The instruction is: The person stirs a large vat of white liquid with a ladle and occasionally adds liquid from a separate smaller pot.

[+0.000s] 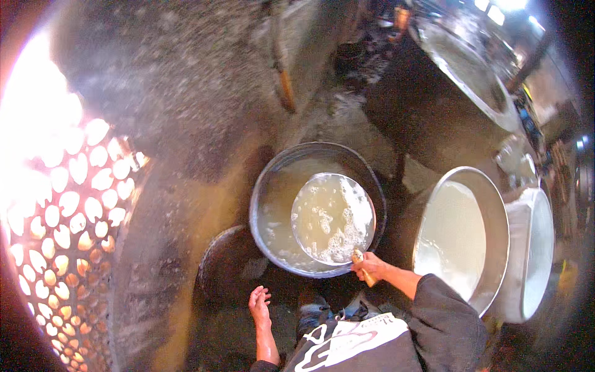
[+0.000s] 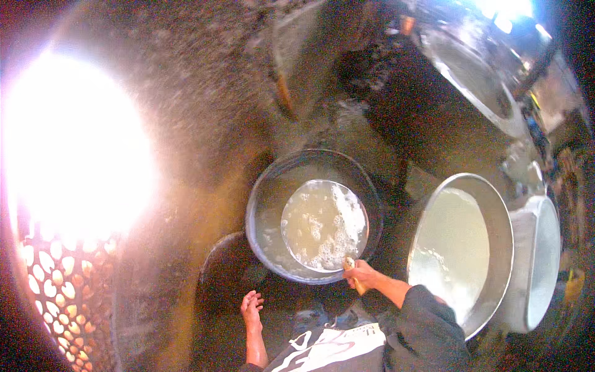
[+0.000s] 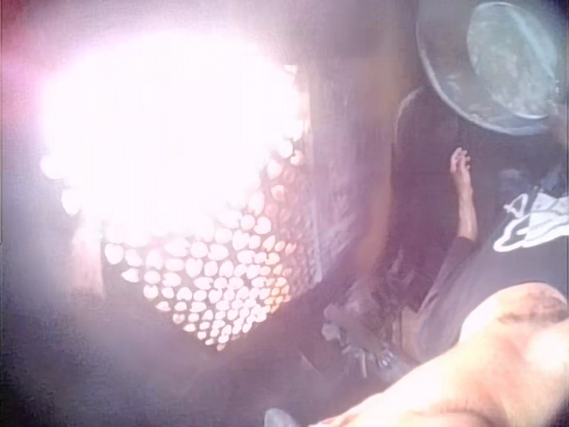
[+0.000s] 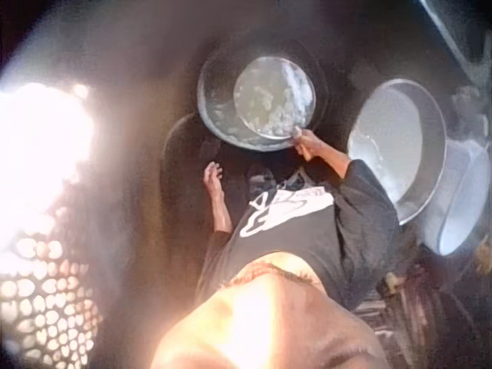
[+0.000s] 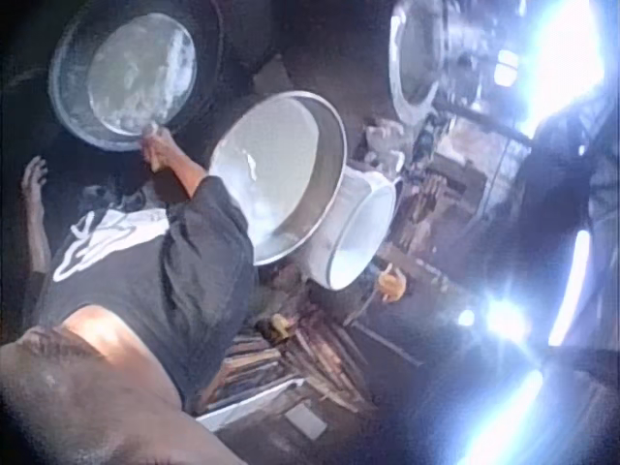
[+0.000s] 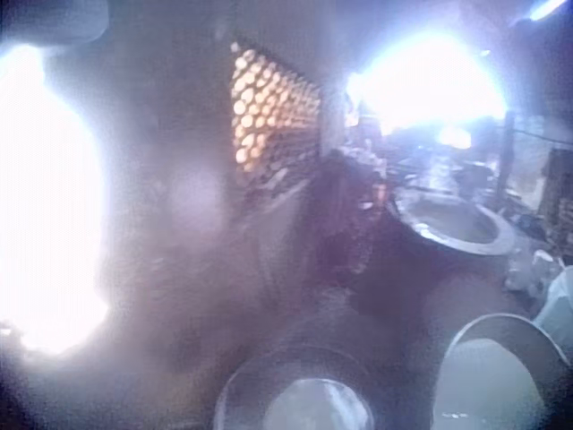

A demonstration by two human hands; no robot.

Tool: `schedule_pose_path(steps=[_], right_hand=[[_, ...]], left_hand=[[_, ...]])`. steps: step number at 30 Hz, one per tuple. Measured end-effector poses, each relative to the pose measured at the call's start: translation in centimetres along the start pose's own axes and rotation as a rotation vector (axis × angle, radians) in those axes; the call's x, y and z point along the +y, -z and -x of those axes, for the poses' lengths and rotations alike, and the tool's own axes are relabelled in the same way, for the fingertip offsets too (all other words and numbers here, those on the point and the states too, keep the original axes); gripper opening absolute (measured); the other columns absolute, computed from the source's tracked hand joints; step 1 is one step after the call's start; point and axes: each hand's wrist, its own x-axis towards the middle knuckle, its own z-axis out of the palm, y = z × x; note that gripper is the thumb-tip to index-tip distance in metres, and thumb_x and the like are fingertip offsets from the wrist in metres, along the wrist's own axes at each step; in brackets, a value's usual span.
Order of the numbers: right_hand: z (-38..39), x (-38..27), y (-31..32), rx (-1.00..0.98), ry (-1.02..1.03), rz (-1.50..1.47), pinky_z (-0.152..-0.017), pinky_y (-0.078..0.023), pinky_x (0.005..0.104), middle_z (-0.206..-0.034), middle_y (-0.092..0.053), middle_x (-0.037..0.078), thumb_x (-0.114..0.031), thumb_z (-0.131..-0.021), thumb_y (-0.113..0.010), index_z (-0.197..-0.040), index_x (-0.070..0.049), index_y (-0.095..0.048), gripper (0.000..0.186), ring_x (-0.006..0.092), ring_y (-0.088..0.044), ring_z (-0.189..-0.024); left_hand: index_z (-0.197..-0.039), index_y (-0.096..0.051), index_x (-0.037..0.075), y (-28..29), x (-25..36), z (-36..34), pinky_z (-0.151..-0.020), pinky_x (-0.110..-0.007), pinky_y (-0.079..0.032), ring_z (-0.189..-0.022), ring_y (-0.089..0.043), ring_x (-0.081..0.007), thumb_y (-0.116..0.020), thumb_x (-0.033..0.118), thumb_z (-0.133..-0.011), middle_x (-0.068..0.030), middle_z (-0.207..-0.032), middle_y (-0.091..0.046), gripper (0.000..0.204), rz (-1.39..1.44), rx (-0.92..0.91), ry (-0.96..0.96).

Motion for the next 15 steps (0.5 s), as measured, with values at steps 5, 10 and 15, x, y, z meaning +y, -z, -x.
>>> schedule_pose_path(steps=[5,10,15], right_hand=[[14.1,-3.0,5.6,0.148,-0.080,0.024,-0.038,-0.042,0.0304,-0.061,-0.051,0.005,0.002,-0.079,-0.065,-0.082,-0.003,-0.049,0.017,0.0133,-0.051,-0.045],[24.3,1.7,14.4,0.291,-0.073,-0.001,-0.037,-0.043,0.0308,-0.062,-0.051,0.005,0.002,-0.075,-0.066,-0.085,0.001,-0.051,0.018,0.0142,-0.051,-0.044],[29.1,10.8,22.3,0.418,-0.058,-0.069,-0.038,-0.044,0.0345,-0.061,-0.053,0.008,0.000,-0.073,-0.067,-0.079,0.003,-0.055,0.014,0.0169,-0.052,-0.043]], left_hand=[[-0.113,-0.058,0.006,-6.2,1.0,0.1,-0.070,-0.028,-0.045,-0.084,-0.060,-0.0134,-0.052,0.016,-0.091,-0.0032,-0.102,-0.064,0.025,-0.023,-0.180,-0.098],[-0.114,-0.057,0.006,-13.9,1.7,3.9,-0.069,-0.026,-0.044,-0.083,-0.060,-0.0130,-0.051,0.014,-0.090,-0.0039,-0.102,-0.064,0.026,-0.119,-0.294,-0.141],[-0.115,-0.057,0.006,-19.0,-0.6,7.8,-0.067,-0.026,-0.045,-0.084,-0.061,-0.0134,-0.050,0.012,-0.089,-0.0051,-0.105,-0.064,0.027,-0.209,-0.420,-0.171]])
